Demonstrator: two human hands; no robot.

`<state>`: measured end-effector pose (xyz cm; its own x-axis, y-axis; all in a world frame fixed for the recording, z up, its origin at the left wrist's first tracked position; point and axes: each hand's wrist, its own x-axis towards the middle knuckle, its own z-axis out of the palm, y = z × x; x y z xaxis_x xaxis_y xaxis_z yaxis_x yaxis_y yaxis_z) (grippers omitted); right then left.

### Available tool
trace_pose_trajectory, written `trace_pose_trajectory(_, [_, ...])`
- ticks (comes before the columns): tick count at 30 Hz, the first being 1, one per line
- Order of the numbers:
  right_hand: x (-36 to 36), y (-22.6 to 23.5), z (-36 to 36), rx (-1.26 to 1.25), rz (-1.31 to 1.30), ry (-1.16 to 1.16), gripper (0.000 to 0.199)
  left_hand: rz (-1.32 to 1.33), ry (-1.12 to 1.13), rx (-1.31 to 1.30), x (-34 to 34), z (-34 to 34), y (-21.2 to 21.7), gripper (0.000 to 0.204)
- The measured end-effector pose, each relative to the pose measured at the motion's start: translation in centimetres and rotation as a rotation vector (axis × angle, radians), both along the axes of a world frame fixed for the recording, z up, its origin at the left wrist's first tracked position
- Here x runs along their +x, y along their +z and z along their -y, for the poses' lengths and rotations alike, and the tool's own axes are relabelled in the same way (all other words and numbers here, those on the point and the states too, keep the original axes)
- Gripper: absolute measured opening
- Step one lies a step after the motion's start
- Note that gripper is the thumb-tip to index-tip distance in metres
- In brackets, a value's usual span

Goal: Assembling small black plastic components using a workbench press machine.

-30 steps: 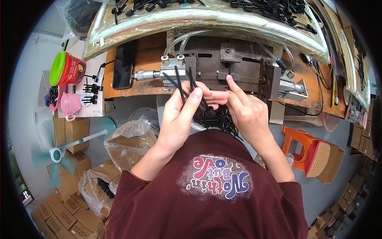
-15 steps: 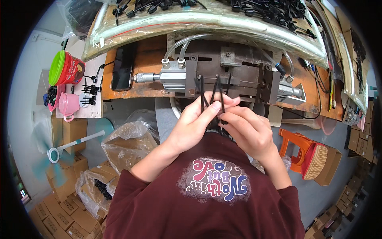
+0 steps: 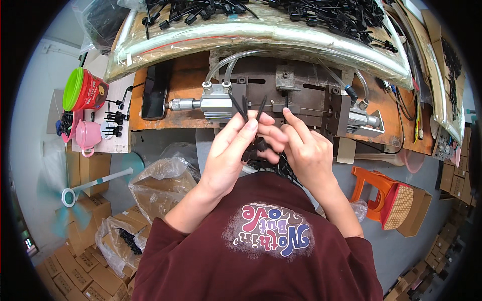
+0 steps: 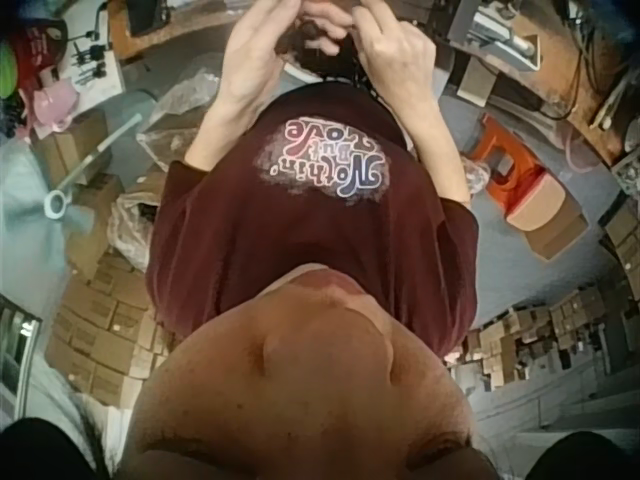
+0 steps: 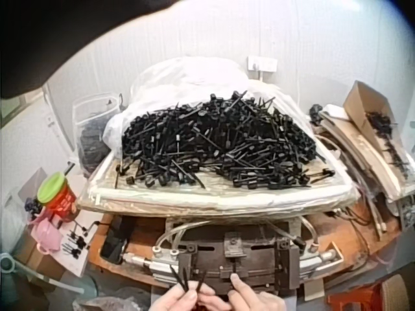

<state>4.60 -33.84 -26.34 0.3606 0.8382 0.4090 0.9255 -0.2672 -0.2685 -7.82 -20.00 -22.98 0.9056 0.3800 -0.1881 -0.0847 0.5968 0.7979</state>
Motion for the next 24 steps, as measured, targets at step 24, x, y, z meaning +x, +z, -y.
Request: trace_pose_trajectory(24, [-0.3, 1.0, 2.1, 0.092, -0.267, 0.095, 0.025, -0.02, 0.03, 0.228, -0.4, 0.9, -1.3, 0.022])
